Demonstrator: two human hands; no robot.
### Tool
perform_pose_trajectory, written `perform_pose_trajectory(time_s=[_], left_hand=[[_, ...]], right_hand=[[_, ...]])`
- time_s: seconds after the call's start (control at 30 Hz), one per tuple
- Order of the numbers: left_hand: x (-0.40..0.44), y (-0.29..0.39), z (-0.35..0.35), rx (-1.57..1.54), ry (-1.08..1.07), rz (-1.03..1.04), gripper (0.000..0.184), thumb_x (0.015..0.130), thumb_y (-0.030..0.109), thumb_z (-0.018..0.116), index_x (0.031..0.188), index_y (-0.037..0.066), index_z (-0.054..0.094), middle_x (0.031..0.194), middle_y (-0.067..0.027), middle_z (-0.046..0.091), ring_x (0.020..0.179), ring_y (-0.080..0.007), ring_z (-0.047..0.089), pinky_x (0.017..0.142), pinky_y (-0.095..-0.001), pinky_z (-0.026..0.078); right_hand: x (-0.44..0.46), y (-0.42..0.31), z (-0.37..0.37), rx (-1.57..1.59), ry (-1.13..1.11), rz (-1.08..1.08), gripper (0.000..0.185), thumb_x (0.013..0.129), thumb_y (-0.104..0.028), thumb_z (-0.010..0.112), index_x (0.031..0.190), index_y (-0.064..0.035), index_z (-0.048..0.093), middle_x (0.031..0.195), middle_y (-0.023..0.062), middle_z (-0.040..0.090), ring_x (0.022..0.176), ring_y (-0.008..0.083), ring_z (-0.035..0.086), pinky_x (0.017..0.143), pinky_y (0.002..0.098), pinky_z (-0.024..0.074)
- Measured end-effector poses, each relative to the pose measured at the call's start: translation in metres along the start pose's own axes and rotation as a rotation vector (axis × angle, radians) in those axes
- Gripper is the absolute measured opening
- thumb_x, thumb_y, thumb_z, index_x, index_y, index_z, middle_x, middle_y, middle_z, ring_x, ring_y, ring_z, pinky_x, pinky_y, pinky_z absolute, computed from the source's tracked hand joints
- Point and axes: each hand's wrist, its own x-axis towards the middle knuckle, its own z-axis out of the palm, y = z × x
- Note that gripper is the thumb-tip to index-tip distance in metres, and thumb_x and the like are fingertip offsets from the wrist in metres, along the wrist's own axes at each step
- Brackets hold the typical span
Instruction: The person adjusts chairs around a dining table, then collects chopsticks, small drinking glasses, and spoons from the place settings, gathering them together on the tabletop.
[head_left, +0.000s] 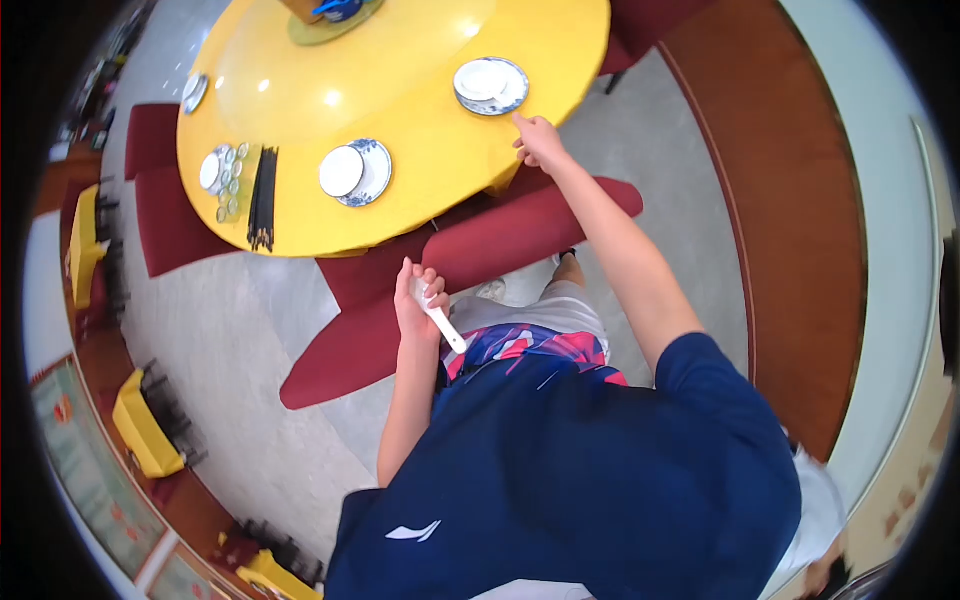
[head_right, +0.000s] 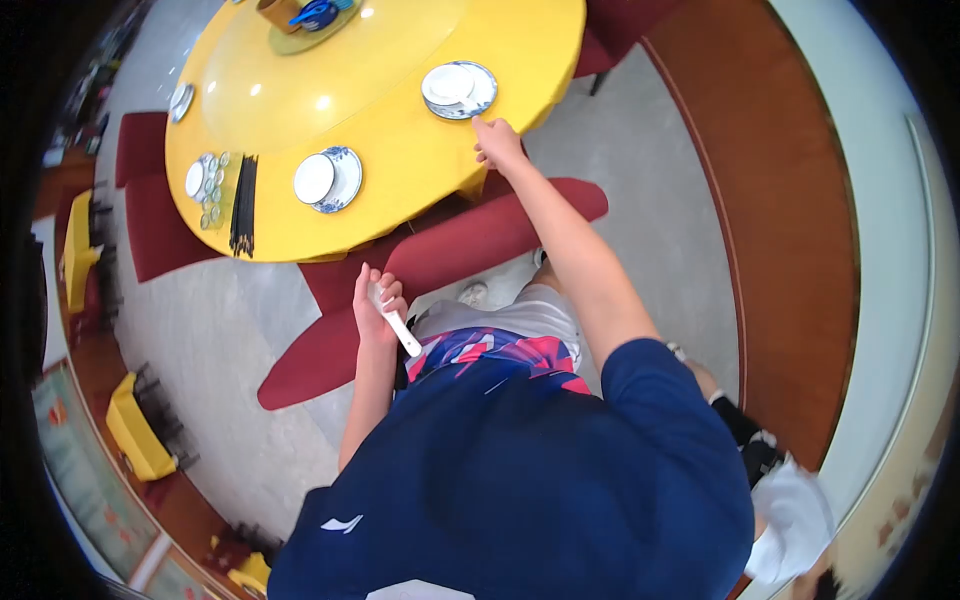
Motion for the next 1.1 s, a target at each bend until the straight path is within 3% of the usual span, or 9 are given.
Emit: perform_pose_trajectory(time_s=[0.07,0.37,0.5,0.6,0.7,0.73,0.8,0.83,1.1], left_hand=[[-0.001,-0.017,0.003,-0.050,0.063,0.138,0.030,0.100,0.034,0.050,0.080,0.011,0.051,0.071,-0.0021,0.049,0.053,-0.0078,0.042,0.038,-0.0187,0.034],[0.035,-0.140,0.073,-0.099,0.208,0.444,0.032,0.099,0.035,0.052,0.080,0.010,0.054,0.071,-0.0028,0.049,0.055,-0.0092,0.044,0.040,-0.0193,0.037],[0.084,-0.170,0.107,-0.200,0.239,0.540,0.031,0.097,0.034,0.057,0.077,0.012,0.054,0.072,-0.0028,0.054,0.053,-0.0096,0.045,0.039,-0.0193,0.036],[0.140,-0.187,0.137,-0.154,0.452,0.668,0.033,0.094,0.041,0.060,0.079,0.012,0.056,0.074,-0.0034,0.056,0.053,-0.0090,0.049,0.039,-0.0196,0.036],[0.189,-0.215,0.148,-0.141,0.369,0.668,0.040,0.094,0.049,0.058,0.085,0.010,0.056,0.080,-0.0039,0.056,0.054,-0.0087,0.051,0.037,-0.0186,0.035],[0.207,-0.225,0.136,-0.152,0.164,0.628,0.045,0.095,0.054,0.052,0.087,0.010,0.057,0.079,-0.0042,0.059,0.054,-0.0097,0.052,0.039,-0.0213,0.038],[0.233,-0.259,0.169,-0.081,0.418,0.677,0.052,0.094,0.060,0.047,0.091,0.010,0.059,0.079,-0.0042,0.063,0.055,-0.0114,0.054,0.042,-0.0255,0.043],[0.238,-0.274,0.166,-0.082,0.145,0.581,0.055,0.092,0.064,0.047,0.091,0.011,0.062,0.077,-0.0038,0.066,0.058,-0.0134,0.058,0.048,-0.0279,0.049],[0.283,-0.388,0.233,-0.268,0.278,0.494,0.059,0.087,0.070,0.049,0.085,0.012,0.060,0.077,-0.0023,0.062,0.068,-0.0166,0.060,0.060,-0.0315,0.052]], right_hand=[[0.062,0.002,0.003,-0.009,-0.122,0.104,0.049,0.096,-0.043,0.052,0.115,0.0024,0.046,0.091,0.0180,0.059,0.052,0.0155,0.055,0.037,0.0256,0.0378],[0.156,0.005,0.003,0.147,-0.445,0.262,0.031,0.099,-0.033,0.051,0.100,-0.0014,0.054,0.080,0.0090,0.062,0.053,0.0117,0.054,0.041,0.0238,0.0399],[0.127,-0.020,-0.050,0.005,-0.576,-0.214,0.029,0.099,-0.028,0.054,0.086,-0.0026,0.057,0.065,0.0035,0.058,0.050,0.0099,0.053,0.043,0.0238,0.0407],[0.068,-0.037,-0.122,0.086,-0.835,-0.068,0.023,0.100,-0.024,0.051,0.094,-0.0032,0.057,0.067,0.0028,0.060,0.051,0.0095,0.056,0.043,0.0237,0.0433],[0.010,-0.048,-0.203,0.040,-1.007,0.000,0.022,0.100,-0.023,0.052,0.094,-0.0026,0.057,0.068,0.0035,0.062,0.051,0.0085,0.058,0.043,0.0221,0.0436],[-0.002,-0.047,-0.227,0.030,-1.050,0.022,0.022,0.100,-0.023,0.052,0.094,-0.0023,0.057,0.068,0.0033,0.062,0.050,0.0083,0.058,0.043,0.0219,0.0435],[-0.016,-0.045,-0.273,0.004,-1.085,0.035,0.022,0.100,-0.022,0.053,0.093,-0.0019,0.058,0.068,0.0029,0.062,0.050,0.0081,0.058,0.042,0.0217,0.0431],[-0.016,-0.041,-0.294,-0.007,-1.073,0.023,0.022,0.100,-0.022,0.053,0.093,-0.0019,0.058,0.068,0.0029,0.062,0.050,0.0081,0.058,0.042,0.0217,0.0431],[0.016,-0.044,-0.411,-0.212,-0.879,0.026,0.024,0.099,-0.023,0.055,0.093,0.0001,0.060,0.067,0.0035,0.062,0.049,0.0090,0.059,0.041,0.0217,0.0435]])
